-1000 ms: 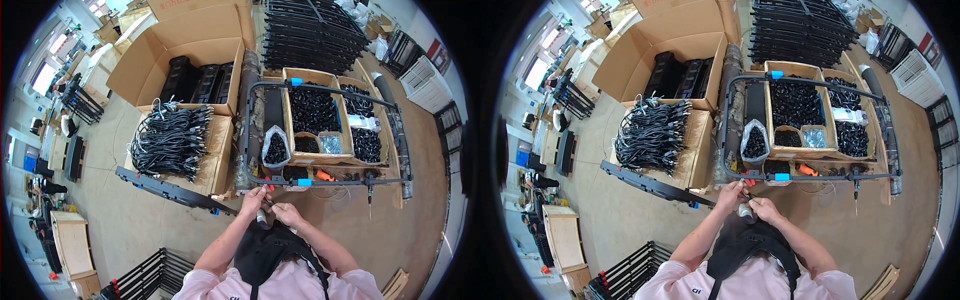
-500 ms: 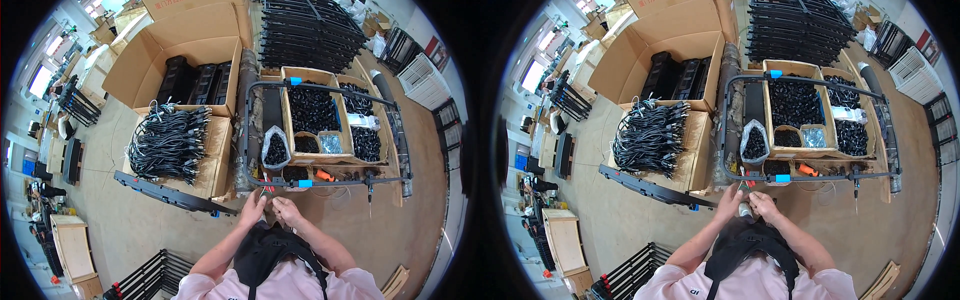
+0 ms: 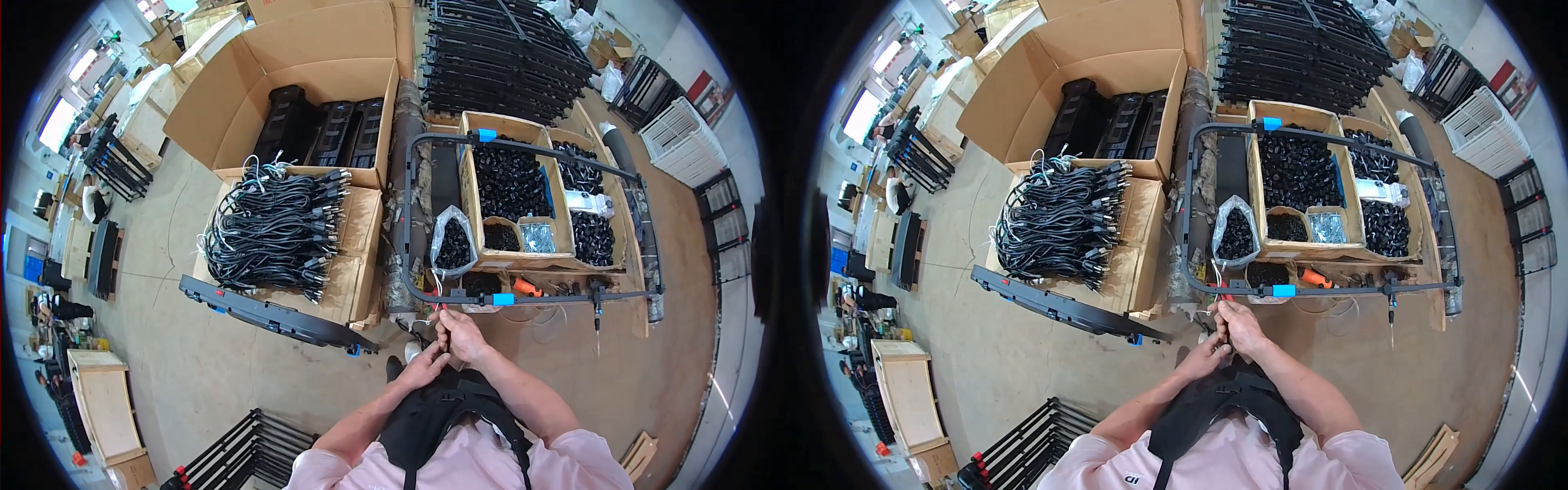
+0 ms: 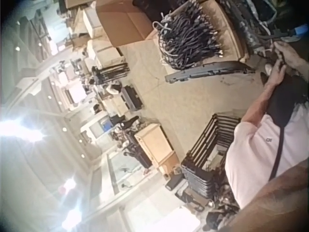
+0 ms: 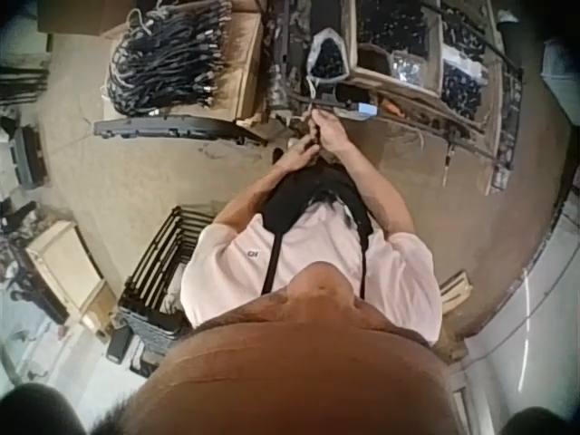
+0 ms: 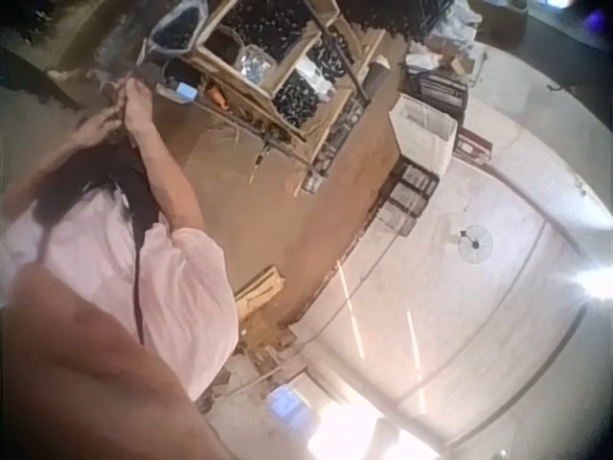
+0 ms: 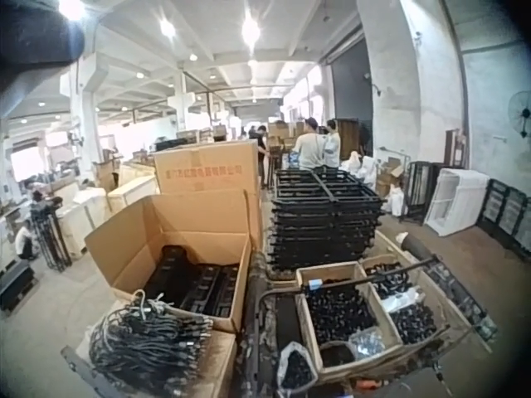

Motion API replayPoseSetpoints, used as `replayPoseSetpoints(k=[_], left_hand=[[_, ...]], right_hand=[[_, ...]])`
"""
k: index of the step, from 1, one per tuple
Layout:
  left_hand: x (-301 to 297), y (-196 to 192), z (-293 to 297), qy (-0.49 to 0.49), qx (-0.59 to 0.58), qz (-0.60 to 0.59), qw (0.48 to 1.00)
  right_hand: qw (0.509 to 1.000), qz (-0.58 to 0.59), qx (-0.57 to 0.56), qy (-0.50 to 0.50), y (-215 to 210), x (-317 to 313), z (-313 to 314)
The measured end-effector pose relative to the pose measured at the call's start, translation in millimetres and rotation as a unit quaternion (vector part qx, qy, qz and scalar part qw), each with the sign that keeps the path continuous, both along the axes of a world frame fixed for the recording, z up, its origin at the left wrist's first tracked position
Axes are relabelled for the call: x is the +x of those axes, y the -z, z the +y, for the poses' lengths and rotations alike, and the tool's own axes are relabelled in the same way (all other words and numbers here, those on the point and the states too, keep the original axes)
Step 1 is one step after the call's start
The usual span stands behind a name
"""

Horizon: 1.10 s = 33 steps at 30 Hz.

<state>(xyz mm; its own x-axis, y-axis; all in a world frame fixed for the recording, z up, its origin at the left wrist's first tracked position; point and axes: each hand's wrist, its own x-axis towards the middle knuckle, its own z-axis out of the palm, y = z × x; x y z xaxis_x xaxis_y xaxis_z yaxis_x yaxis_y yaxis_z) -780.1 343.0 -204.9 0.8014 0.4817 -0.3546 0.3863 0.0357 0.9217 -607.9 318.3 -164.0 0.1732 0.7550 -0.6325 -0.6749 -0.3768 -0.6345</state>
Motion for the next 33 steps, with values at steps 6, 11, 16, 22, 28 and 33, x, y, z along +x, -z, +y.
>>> replayPoseSetpoints(k=[6, 11, 16, 22, 28, 33], left_hand=[[-19.8, 20.7, -4.1, -0.057, -0.075, -0.06, 0.994], [-21.5, 0.7, -1.2, -0.075, -0.027, -0.052, 0.995], [-28.4, 10.1, -9.9, -0.128, -0.108, -0.05, 0.985], [-40.1, 15.8, -11.1, -0.272, -0.376, -0.054, 0.884], [-1.9, -12.5, 2.4, -0.21, -0.158, -0.049, 0.964], [23.4, -21.8, 6.6, -0.218, -0.111, 0.047, 0.968]], right_hand=[[0.756, -0.56, -0.106, -0.322, -73.8, 32.9, 28.2], [0.696, -0.665, -0.081, -0.26, -79.0, 74.2, 73.3], [0.759, -0.466, -0.108, -0.442, -13.1, 101.9, 108.4], [0.869, -0.337, -0.017, -0.362, -13.0, 98.0, 109.0], [0.977, -0.213, -0.022, -0.005, 18.0, 122.8, 114.4], [0.979, -0.188, 0.034, 0.067, 4.4, 117.8, 136.3]])
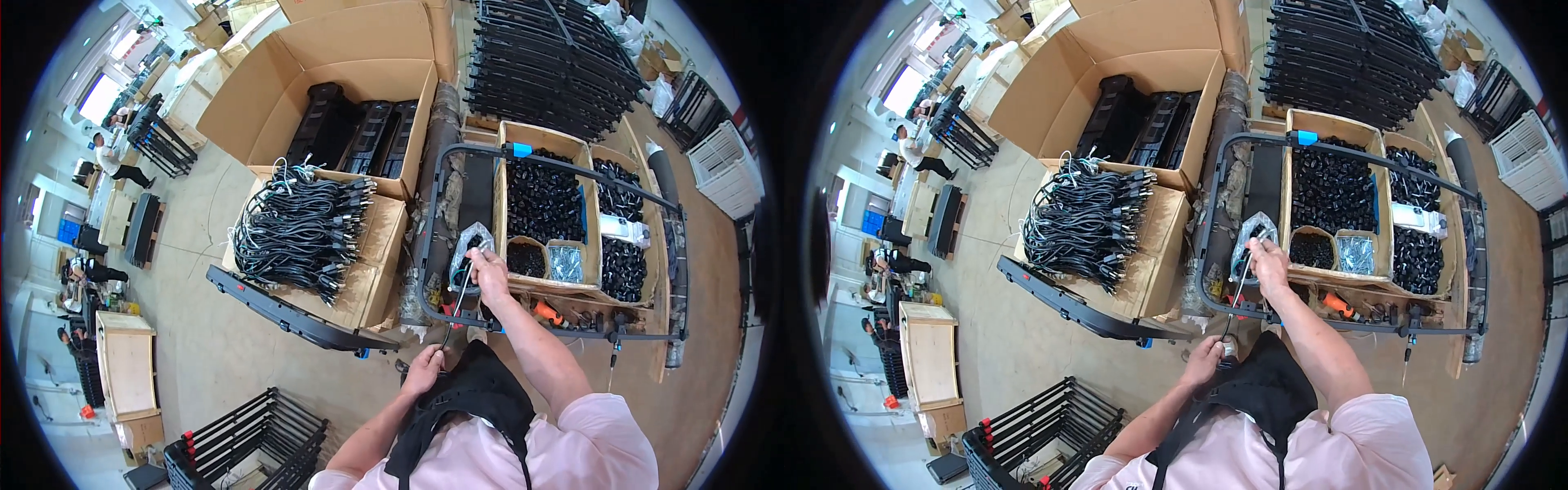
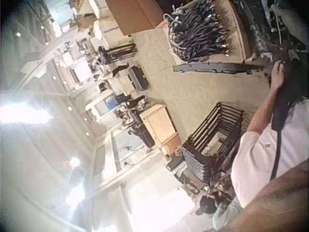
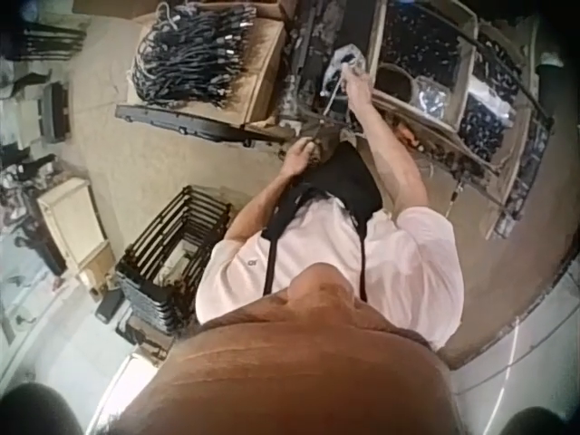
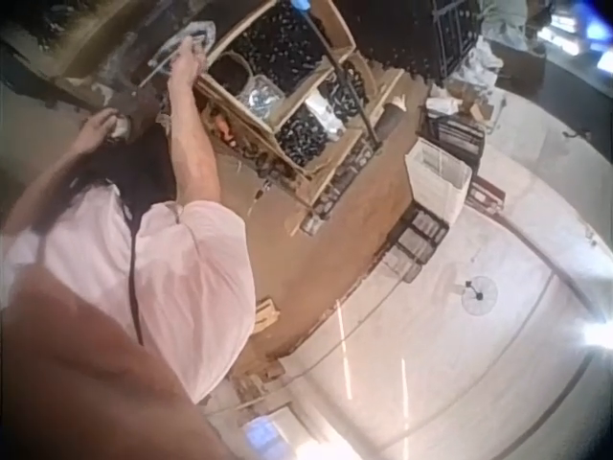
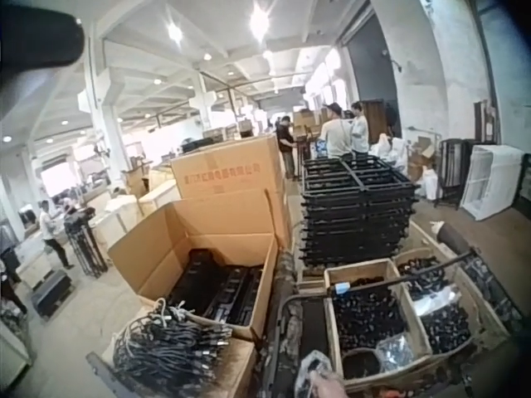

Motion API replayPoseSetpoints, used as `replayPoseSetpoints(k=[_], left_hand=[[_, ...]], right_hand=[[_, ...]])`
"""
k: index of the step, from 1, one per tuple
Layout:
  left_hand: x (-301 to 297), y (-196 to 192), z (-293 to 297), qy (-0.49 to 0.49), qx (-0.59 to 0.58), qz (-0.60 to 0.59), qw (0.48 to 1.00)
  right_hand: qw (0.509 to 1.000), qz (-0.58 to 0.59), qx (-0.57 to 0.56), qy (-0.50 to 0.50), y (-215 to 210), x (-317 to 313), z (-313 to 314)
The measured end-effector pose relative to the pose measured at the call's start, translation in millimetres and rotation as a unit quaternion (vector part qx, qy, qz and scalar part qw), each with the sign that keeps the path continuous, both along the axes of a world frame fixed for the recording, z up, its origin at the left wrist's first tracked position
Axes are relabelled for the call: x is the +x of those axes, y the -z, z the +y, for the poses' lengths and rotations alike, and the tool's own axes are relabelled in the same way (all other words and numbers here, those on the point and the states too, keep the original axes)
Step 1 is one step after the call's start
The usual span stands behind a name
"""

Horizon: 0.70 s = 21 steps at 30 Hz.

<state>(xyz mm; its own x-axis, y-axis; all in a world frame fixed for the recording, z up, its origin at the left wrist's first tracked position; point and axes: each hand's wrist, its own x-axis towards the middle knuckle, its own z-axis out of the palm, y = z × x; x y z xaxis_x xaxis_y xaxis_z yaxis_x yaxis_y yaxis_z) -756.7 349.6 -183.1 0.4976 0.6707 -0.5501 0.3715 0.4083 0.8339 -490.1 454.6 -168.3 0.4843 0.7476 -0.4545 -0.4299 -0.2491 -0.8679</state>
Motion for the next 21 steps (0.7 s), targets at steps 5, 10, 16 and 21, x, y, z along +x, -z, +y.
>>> replayPoseSetpoints(k=[5, 10, 16, 21], left_hand=[[9.8, 12.7, -7.8, -0.008, 0.005, -0.047, 0.999], [35.3, -11.4, 3.3, -0.125, -0.099, -0.097, 0.982], [63.2, -2.0, 19.8, -0.203, -0.089, -0.148, 0.964], [65.4, 9.7, 16.7, -0.222, -0.083, -0.124, 0.963]], right_hand=[[0.975, -0.19, -0.003, -0.111, 23.0, -4.1, 32.7], [0.939, -0.324, -0.058, -0.101, 12.2, 8.6, 60.3], [0.994, -0.077, 0.004, -0.081, -23.7, 22.4, 34.2], [0.938, 0.031, -0.116, -0.324, -13.1, 15.3, 5.7]])
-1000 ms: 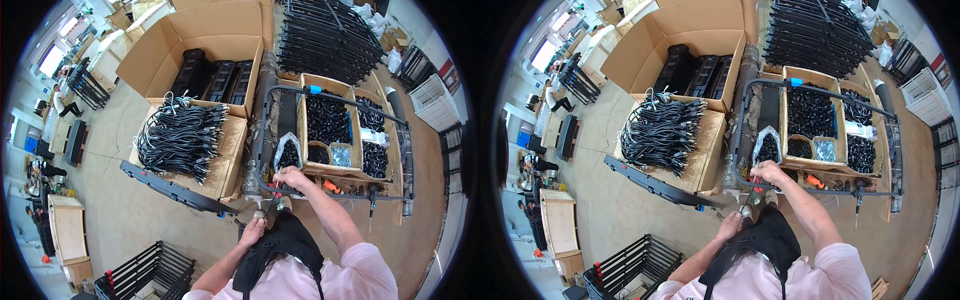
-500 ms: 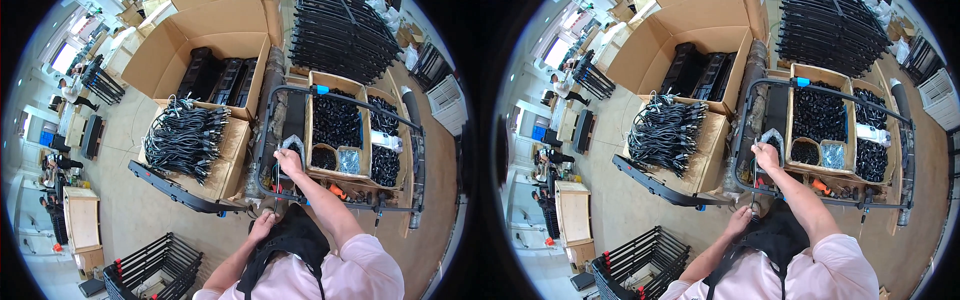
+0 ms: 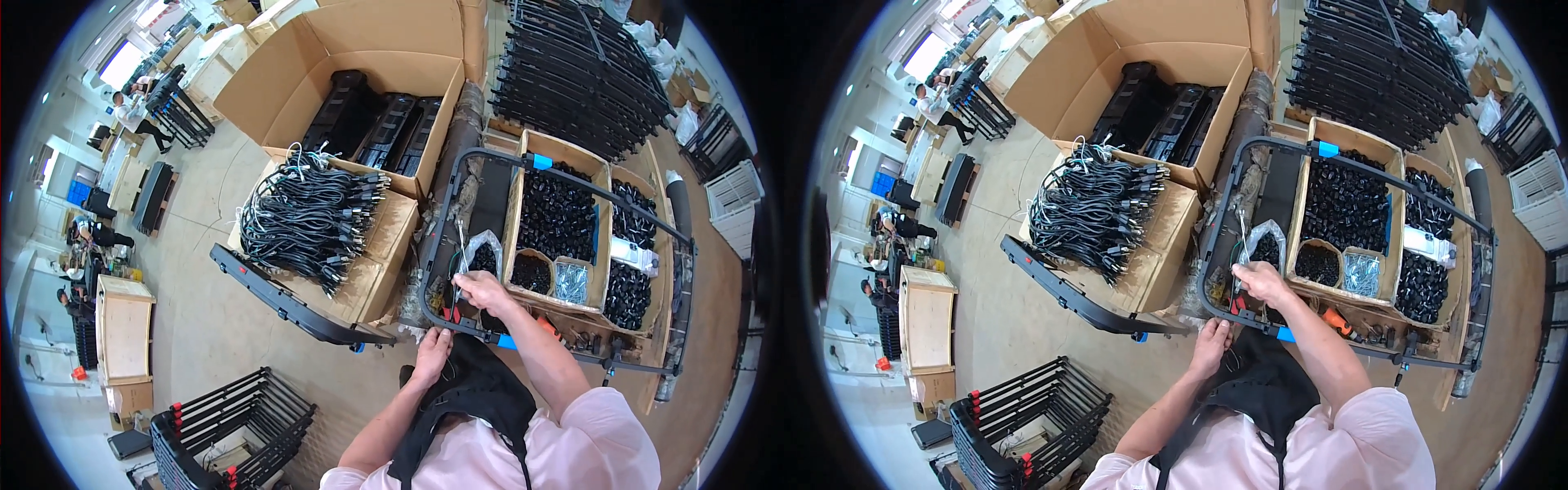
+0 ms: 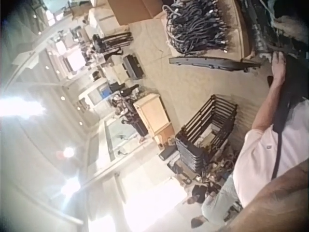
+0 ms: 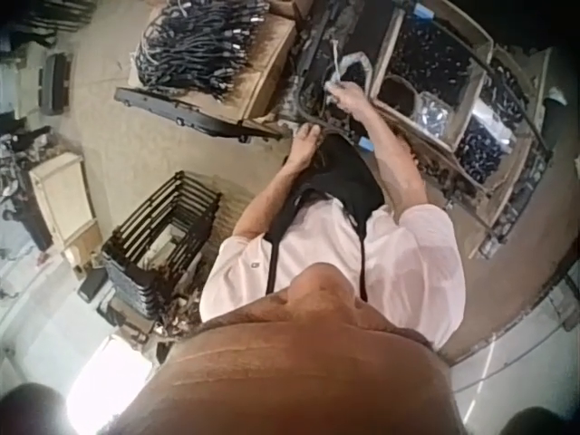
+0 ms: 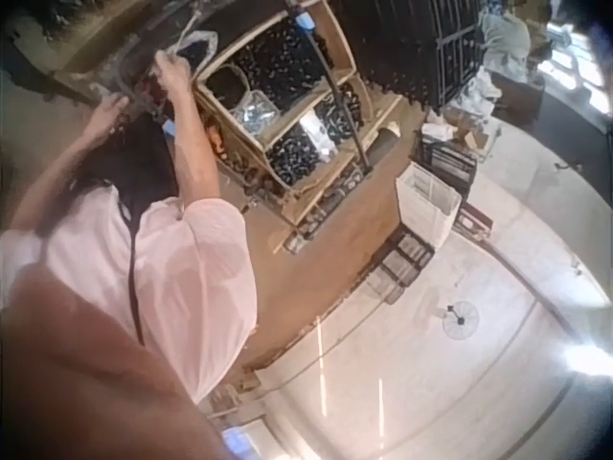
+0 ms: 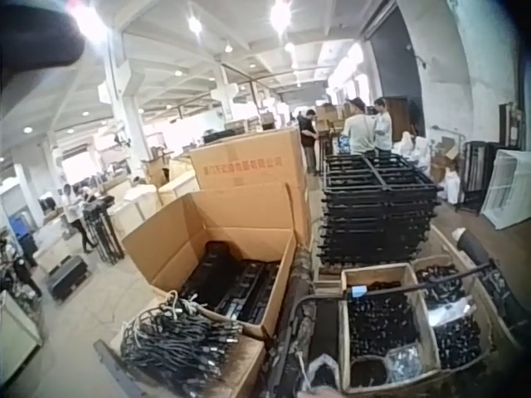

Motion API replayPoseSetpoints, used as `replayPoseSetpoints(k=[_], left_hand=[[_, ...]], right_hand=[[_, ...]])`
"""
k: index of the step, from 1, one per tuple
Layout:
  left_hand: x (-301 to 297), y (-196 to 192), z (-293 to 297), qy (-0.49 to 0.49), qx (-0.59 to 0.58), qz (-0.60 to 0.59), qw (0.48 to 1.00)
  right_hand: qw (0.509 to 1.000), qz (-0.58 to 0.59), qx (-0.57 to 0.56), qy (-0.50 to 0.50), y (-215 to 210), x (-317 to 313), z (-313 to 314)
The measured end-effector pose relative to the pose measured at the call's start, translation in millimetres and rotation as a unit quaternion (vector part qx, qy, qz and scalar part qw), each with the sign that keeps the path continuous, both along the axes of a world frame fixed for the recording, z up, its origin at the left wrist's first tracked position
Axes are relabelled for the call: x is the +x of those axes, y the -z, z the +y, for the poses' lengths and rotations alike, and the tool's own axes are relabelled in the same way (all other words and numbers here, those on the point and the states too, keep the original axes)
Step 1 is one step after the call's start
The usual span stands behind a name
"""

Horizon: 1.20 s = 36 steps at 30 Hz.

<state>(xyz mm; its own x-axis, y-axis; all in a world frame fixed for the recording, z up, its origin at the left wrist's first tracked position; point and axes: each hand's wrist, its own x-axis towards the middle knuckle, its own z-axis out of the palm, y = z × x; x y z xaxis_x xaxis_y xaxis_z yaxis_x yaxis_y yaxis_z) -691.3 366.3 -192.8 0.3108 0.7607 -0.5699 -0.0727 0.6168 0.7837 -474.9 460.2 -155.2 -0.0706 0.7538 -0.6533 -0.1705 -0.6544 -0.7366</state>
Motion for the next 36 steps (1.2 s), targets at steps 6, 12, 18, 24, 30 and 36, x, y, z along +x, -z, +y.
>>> replayPoseSetpoints(k=[6, 12, 18, 24, 30, 36], left_hand=[[-1.2, -0.2, 3.6, -0.04, -0.013, -0.026, 0.999], [0.5, -12.6, 5.6, -0.006, 0.001, 0.007, 1.0], [0.7, -14.1, 7.6, -0.012, -0.001, 0.027, 1.0], [2.0, -20.9, 8.2, -0.006, 0.007, 0.061, 0.998], [4.2, -18.2, 7.5, -0.031, -0.005, 0.04, 0.999], [4.4, -13.4, 5.6, -0.039, 0.001, 0.024, 0.999]], right_hand=[[0.962, -0.221, 0.157, 0.017, 20.9, -35.7, 22.7], [0.926, -0.327, 0.184, -0.037, 11.2, -34.4, 25.6], [0.913, -0.346, 0.21, -0.055, 4.9, -34.4, 25.3], [0.915, -0.342, 0.196, -0.091, -2.5, -33.0, 24.5], [0.955, -0.215, 0.137, -0.151, -15.2, -16.4, 26.0], [0.934, -0.334, 0.118, -0.031, -11.2, 68.5, 25.5]])
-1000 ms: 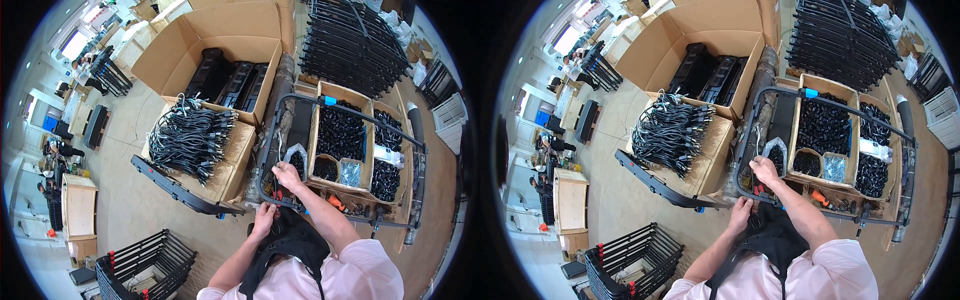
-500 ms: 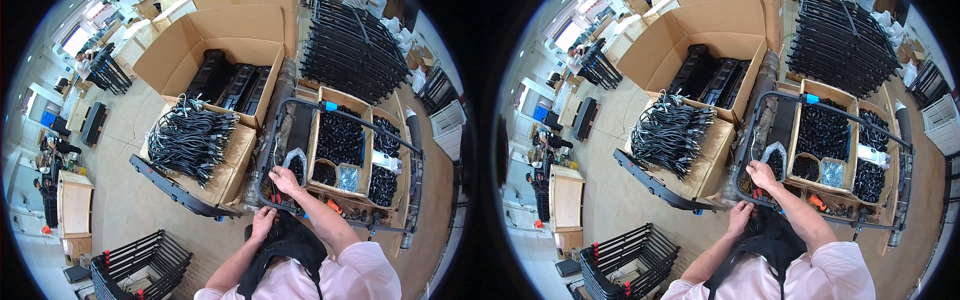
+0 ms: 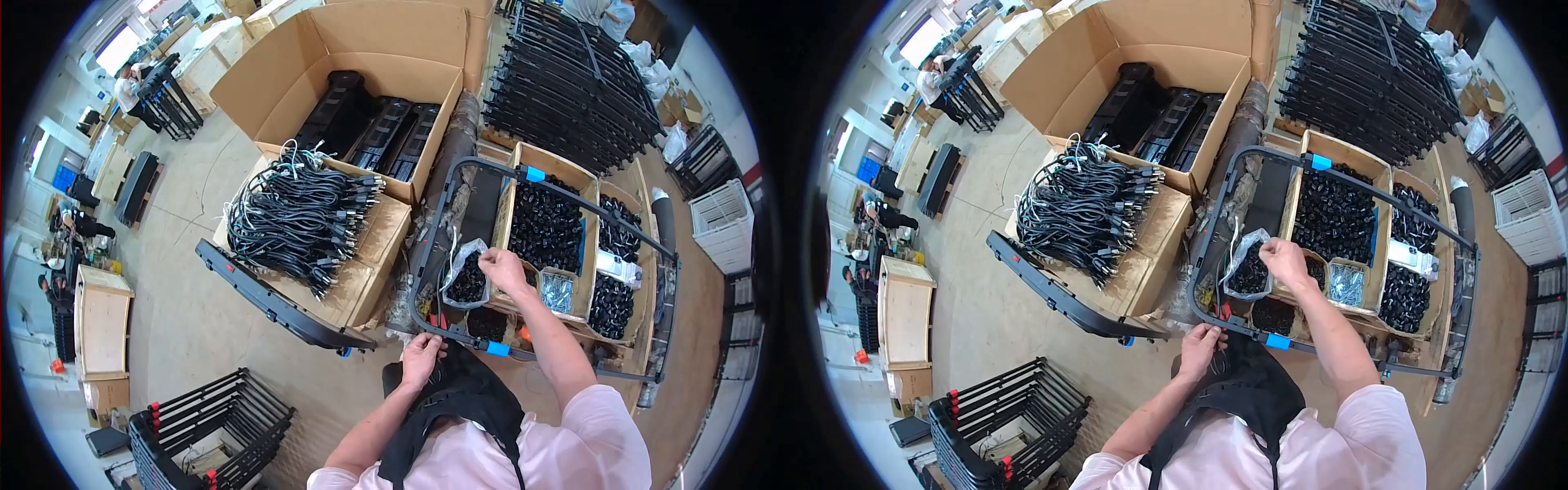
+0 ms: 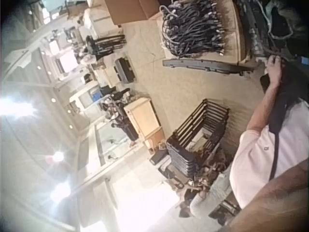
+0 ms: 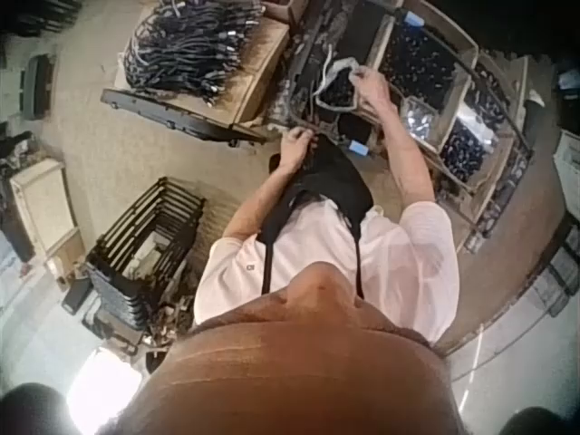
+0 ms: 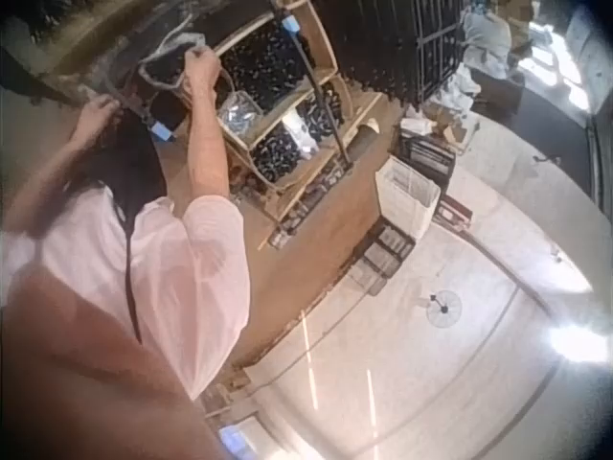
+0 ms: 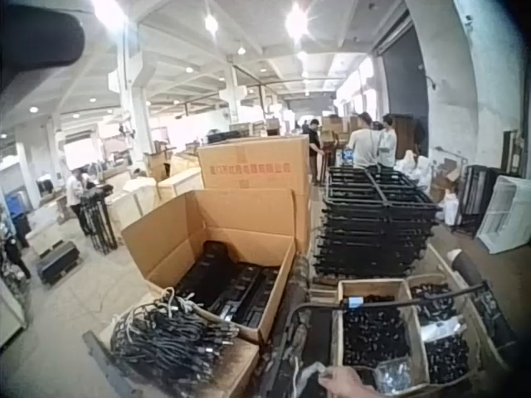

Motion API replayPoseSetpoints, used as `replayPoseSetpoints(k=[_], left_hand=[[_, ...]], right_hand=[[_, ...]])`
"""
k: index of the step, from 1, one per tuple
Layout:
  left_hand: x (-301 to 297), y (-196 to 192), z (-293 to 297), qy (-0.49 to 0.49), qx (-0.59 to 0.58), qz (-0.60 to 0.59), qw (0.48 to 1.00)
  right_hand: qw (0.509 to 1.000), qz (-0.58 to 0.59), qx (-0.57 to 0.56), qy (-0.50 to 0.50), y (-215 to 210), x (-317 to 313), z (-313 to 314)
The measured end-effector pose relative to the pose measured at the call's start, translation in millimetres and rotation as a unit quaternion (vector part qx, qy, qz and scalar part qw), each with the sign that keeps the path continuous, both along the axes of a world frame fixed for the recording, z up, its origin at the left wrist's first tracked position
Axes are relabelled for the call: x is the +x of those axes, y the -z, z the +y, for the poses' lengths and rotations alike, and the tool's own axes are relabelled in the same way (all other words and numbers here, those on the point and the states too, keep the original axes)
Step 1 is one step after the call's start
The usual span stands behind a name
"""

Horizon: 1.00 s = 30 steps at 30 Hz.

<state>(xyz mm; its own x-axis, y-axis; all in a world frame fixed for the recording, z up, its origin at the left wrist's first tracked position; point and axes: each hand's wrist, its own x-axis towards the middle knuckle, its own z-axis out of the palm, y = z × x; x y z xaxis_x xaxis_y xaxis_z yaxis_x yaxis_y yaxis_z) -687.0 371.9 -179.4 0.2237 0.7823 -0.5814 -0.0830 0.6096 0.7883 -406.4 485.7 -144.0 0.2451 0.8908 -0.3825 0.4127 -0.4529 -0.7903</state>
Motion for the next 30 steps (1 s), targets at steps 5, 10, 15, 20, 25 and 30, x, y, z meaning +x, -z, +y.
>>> replayPoseSetpoints(k=[5, 10, 15, 20, 25, 30], left_hand=[[0.7, 0.7, -0.6, -0.006, -0.007, -0.012, 1.0], [0.2, -2.6, 1.1, 0.003, -0.007, -0.005, 1.0], [-2.8, -1.9, 2.3, 0.002, -0.013, -0.035, 0.999], [-3.9, -0.5, 4.2, 0.014, -0.019, -0.047, 0.999], [-7.3, 1.7, 6.3, 0.017, -0.019, -0.048, 0.999], [-8.4, 2.8, 7.6, 0.026, -0.025, -0.039, 0.999]], right_hand=[[0.953, -0.279, 0.069, -0.095, 14.9, -5.1, 9.9], [0.938, -0.32, 0.044, -0.124, 13.2, -19.4, 24.8], [0.961, -0.255, 0.082, -0.075, 10.8, 0.8, 17.1], [0.996, -0.071, 0.06, 0.0, 24.3, 29.0, 15.4], [0.998, -0.042, 0.043, -0.001, 25.7, 25.0, 9.3], [0.999, -0.029, -0.044, 0.006, 10.2, 11.5, 7.7]])
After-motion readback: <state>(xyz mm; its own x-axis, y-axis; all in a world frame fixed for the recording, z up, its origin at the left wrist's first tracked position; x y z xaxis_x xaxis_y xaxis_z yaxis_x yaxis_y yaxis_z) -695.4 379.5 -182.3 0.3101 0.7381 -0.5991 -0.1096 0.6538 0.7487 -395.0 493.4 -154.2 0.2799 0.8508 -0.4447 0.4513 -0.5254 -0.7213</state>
